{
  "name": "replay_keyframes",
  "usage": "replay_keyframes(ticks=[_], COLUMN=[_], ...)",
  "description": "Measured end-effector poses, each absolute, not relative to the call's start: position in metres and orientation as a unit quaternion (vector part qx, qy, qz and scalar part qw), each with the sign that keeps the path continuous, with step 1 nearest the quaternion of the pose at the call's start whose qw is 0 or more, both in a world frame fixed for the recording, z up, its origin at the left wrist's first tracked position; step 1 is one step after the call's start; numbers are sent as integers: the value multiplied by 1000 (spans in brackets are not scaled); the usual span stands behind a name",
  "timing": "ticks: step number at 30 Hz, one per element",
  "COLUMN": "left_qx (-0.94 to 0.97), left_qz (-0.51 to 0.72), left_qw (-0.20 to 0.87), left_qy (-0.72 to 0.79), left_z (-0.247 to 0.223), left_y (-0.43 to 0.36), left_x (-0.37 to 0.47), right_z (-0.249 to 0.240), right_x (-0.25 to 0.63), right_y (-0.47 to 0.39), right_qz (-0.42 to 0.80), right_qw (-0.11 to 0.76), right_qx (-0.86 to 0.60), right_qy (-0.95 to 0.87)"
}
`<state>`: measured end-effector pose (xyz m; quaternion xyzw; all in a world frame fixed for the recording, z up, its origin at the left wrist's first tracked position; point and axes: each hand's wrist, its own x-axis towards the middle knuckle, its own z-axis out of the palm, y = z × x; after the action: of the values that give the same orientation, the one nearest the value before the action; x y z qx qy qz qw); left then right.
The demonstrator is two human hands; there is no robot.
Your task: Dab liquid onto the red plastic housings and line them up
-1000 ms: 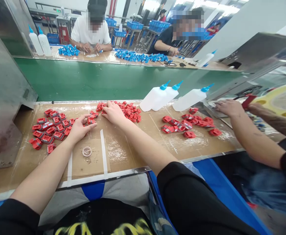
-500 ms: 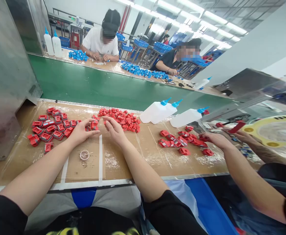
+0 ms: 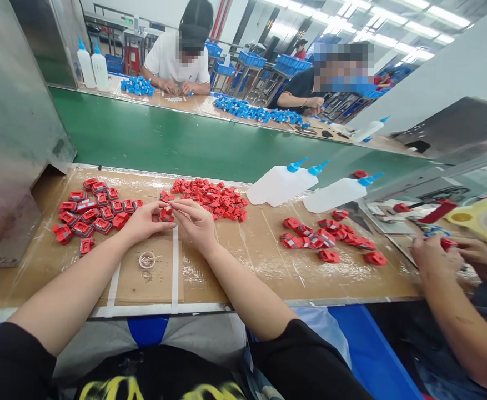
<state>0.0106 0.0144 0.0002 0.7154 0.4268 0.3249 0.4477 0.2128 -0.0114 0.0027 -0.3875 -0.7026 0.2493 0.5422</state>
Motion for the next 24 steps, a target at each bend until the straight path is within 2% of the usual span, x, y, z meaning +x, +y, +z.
replay_keyframes(ticks=[8,11,13,16,20,22,24], left_qx=[698,699,711,755,803,816,813], left_qz=[352,378,400,434,423,395,351], left_qw=[481,474,444,340,246,260,322], left_qy=[396,380,372,355,340,334,335], left_z=[-2,-3,-3,0,5,8,12], left_y=[15,14,13,12,12,12,13], left_x=[11,10,10,9,5,3,3], right_z=[0,-1,-2,-4,-4,-2,-1], right_x=[209,209,209,209,209,208,206], right_y=[-12,-10,-8,-2,2,0,-2], right_qz=[258,297,340,424,543,556,557], right_qw=[556,552,558,566,473,461,465], right_qx=[-362,-352,-350,-365,-356,-347,-334], right_qy=[-703,-695,-671,-605,-595,-598,-602])
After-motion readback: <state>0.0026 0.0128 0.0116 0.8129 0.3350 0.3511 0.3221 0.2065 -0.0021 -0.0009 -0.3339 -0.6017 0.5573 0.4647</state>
